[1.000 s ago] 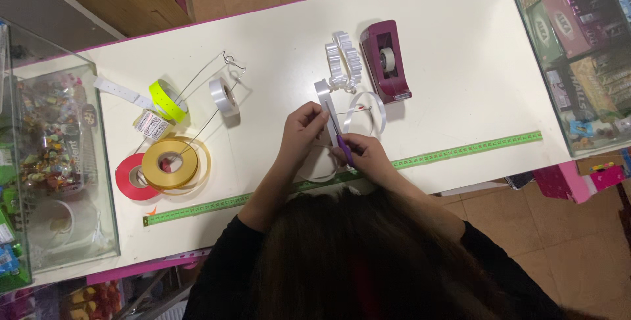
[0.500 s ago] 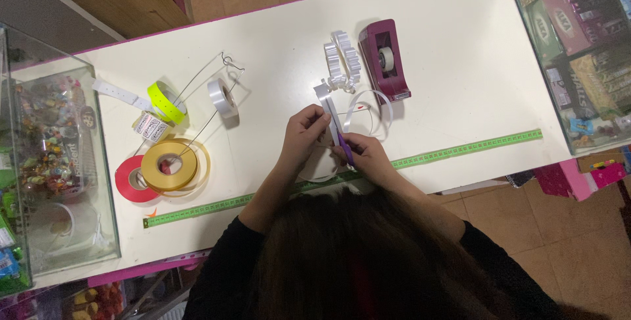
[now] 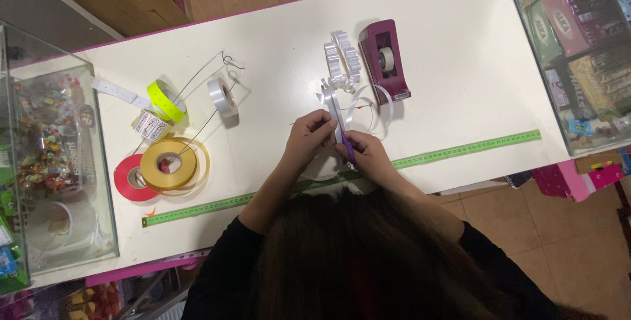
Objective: The person cuts a length of white ribbon using scissors, then folds the ribbon into loops and secures them with a thin wire. The process is repeated to create multiple looped ribbon pieces on a white countertop.
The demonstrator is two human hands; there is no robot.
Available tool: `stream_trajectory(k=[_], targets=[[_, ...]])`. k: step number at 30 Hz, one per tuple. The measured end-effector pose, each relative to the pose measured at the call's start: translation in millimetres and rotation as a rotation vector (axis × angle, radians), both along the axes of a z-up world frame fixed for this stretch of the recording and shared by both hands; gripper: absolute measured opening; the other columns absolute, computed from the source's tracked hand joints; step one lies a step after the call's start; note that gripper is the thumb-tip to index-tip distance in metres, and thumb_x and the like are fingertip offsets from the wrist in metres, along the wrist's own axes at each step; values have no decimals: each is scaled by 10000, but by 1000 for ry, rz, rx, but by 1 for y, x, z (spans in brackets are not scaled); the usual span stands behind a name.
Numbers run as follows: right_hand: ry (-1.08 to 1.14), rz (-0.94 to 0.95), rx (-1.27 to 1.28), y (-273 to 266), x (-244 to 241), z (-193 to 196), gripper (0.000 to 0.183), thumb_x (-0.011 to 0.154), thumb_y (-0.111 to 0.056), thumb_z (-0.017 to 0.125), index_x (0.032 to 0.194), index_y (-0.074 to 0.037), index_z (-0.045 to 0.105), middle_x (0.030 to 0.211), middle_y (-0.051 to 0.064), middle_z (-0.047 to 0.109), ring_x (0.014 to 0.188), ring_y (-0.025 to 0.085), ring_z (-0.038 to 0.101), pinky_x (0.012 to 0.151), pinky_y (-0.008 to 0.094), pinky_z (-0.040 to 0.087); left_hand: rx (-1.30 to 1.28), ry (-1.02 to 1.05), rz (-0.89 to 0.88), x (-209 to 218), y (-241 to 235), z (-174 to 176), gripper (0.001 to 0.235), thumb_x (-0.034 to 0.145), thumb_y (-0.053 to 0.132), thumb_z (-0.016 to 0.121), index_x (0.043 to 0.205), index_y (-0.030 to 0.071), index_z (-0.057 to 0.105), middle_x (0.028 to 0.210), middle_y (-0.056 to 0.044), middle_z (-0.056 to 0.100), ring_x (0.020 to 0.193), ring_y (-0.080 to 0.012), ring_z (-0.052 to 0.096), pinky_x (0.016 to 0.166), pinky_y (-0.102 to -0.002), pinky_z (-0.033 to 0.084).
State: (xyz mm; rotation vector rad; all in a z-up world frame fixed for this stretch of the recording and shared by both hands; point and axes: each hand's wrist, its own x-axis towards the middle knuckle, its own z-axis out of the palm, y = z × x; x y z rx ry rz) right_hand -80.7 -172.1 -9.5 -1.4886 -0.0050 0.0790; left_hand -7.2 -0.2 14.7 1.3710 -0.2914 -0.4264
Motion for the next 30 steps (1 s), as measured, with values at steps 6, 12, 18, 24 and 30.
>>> stream_trajectory(k=[6, 12, 18, 24, 30], targets=[[-3, 8, -4, -2, -1, -5, 176, 961, -126, 744, 1097, -15, 757, 642, 108, 681, 599, 129, 559, 619, 289, 495, 4, -25, 1, 3, -2, -10, 202, 998, 145, 658, 829, 36, 649, 596, -86, 575, 555, -127, 551, 564, -263, 451], [-24, 23, -54, -1, 0, -2, 194, 936, -138, 773, 1079, -6, 766, 622, 117, 684, 599, 144, 620, 627, 288, 500, 66, -24, 103, 5, 3, 5, 216, 1032, 153, 608, 841, 57, 639, 622, -91, 583, 576, -153, 564, 567, -275, 469], [-12, 59, -58, 2, -2, -18, 198, 925, -147, 784, 1078, -22, 772, 653, 108, 689, 643, 160, 624, 673, 326, 520, 23, -42, 174, 12, 8, -3, 229, 1046, 191, 590, 866, 51, 612, 674, -91, 567, 641, -150, 543, 592, -272, 470], [-28, 17, -67, 6, -1, -1, 173, 930, -170, 784, 1054, -49, 779, 622, 90, 686, 629, 134, 638, 660, 290, 516, 88, -98, 138, 7, 4, -12, 219, 1032, 146, 612, 844, 40, 647, 636, -104, 604, 612, -156, 594, 593, -284, 495], [-34, -7, -41, 6, -1, -5, 153, 944, -145, 769, 1061, -46, 767, 654, 77, 693, 655, 120, 637, 700, 285, 527, 58, -77, 128, 2, 0, -14, 215, 1029, 122, 598, 830, 50, 638, 623, -96, 597, 586, -156, 605, 596, -286, 504]])
